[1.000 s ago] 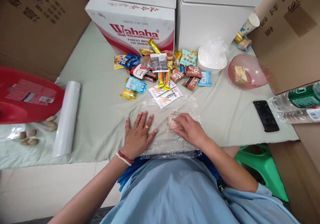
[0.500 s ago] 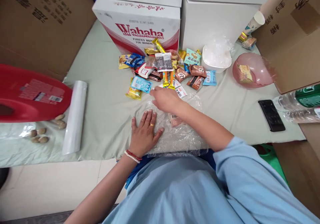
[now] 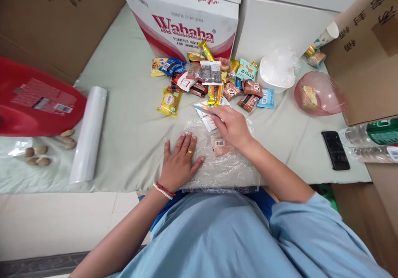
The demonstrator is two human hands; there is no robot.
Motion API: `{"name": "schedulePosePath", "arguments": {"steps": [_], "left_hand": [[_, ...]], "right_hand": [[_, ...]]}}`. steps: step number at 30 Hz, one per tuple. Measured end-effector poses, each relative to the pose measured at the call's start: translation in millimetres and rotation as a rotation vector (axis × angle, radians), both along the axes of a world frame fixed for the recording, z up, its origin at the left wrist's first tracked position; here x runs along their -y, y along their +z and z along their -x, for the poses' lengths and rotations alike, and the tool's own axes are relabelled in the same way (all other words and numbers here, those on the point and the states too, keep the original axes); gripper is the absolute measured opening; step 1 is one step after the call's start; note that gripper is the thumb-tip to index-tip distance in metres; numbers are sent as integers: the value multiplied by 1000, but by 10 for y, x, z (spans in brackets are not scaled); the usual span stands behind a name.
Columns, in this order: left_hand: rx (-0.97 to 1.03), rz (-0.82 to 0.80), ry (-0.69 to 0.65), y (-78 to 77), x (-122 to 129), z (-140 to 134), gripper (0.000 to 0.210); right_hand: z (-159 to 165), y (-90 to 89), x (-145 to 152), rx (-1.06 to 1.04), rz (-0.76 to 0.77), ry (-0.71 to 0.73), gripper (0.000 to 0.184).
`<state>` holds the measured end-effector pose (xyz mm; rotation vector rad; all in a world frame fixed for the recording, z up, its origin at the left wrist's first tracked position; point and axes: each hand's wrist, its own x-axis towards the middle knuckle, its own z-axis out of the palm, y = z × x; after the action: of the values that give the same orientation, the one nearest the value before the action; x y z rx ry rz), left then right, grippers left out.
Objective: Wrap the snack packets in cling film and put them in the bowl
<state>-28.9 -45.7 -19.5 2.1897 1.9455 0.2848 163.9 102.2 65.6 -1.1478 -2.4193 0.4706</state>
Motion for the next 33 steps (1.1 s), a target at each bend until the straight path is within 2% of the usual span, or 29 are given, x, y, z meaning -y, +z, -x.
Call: {"name": "schedulePosePath", "arguments": {"steps": [2,4,6,8,11,15,17,20,29,33], "left_hand": [[5,-1,-5,-2,-1,2,73],[3,-2,-8,-6,-2,2,73],[-5,-9,-8,-9,-4,1,73],[-20,-13,-8,-10,-6,-2,72],[-47,-6,-9,-4,-9,-12,72],[-69,-1,-5,4,-15,-22,72],[-75,-5,-1,3,-16,-22,71],[-82,-10,-3,-3,-16,-17,71],[-123,-12,1,-31,-9,-25,72],[-124,-10,3,-28,-8,-31,71]], "right_hand": [[-360,21,326,75,-40,-104,39],[-567,-52,612,245,-34,-174,39],[-631,-175,804,426,30,-149,39],[-619,-280,889,519,107,-46,41],[-604,-316,859,419,174,62,48],[-646,-252,650,230,214,60,51],[-652,-248,535,230,279,120,57],[-628,-271,452,274,334,163,55],[-544,-339,765,379,288,78,56],[-517,-345,781,373,304,30,57]]}}
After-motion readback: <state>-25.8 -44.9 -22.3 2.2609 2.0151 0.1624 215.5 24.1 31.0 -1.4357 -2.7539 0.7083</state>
